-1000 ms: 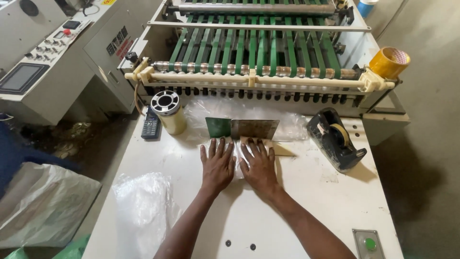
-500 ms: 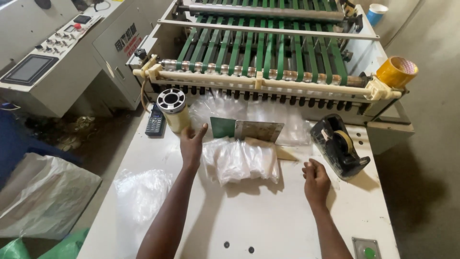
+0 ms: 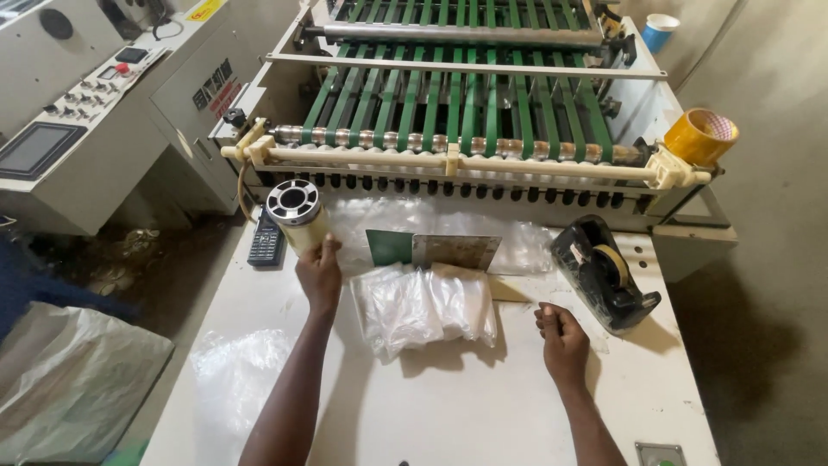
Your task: Folding individual plastic bags and stuffing them into a larger plastic packaging sleeve at a factory workstation.
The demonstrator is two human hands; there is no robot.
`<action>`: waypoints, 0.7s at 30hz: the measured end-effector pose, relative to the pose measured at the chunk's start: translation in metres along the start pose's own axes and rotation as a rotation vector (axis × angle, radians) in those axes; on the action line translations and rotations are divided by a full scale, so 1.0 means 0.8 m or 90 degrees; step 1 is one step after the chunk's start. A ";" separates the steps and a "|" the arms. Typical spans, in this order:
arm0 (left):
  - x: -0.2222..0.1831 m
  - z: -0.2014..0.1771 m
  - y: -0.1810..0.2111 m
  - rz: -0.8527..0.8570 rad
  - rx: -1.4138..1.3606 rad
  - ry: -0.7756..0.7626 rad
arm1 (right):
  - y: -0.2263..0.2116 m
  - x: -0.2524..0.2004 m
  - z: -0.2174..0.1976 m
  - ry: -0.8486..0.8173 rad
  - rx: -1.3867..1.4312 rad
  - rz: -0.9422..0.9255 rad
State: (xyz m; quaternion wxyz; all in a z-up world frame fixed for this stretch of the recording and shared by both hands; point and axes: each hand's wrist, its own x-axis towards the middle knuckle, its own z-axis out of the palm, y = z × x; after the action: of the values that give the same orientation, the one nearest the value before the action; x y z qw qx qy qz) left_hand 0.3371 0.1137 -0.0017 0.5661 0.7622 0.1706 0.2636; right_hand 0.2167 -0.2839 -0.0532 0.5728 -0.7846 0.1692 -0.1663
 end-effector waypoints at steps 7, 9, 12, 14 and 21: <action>-0.048 -0.062 0.107 -0.414 -0.281 -0.196 | -0.021 0.024 -0.005 0.029 0.153 -0.020; -0.042 -0.055 0.090 -0.460 -0.340 -0.229 | -0.044 0.037 -0.008 -0.008 0.106 0.047; -0.026 -0.036 0.075 -0.495 -0.372 -0.262 | 0.051 0.108 0.012 -0.019 0.121 0.033; -0.023 -0.029 0.091 -0.503 -0.385 -0.259 | -0.035 0.095 0.013 -0.038 0.106 0.069; 0.020 0.021 0.042 -0.519 -0.456 -0.183 | -0.034 0.161 0.052 -0.051 0.077 0.119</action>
State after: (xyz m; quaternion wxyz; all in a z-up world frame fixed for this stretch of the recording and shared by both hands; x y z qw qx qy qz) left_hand 0.3589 0.0995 0.0301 0.8633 0.4228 0.2724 -0.0413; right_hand 0.3521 -0.2998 -0.0302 0.6383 -0.7357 0.2079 -0.0906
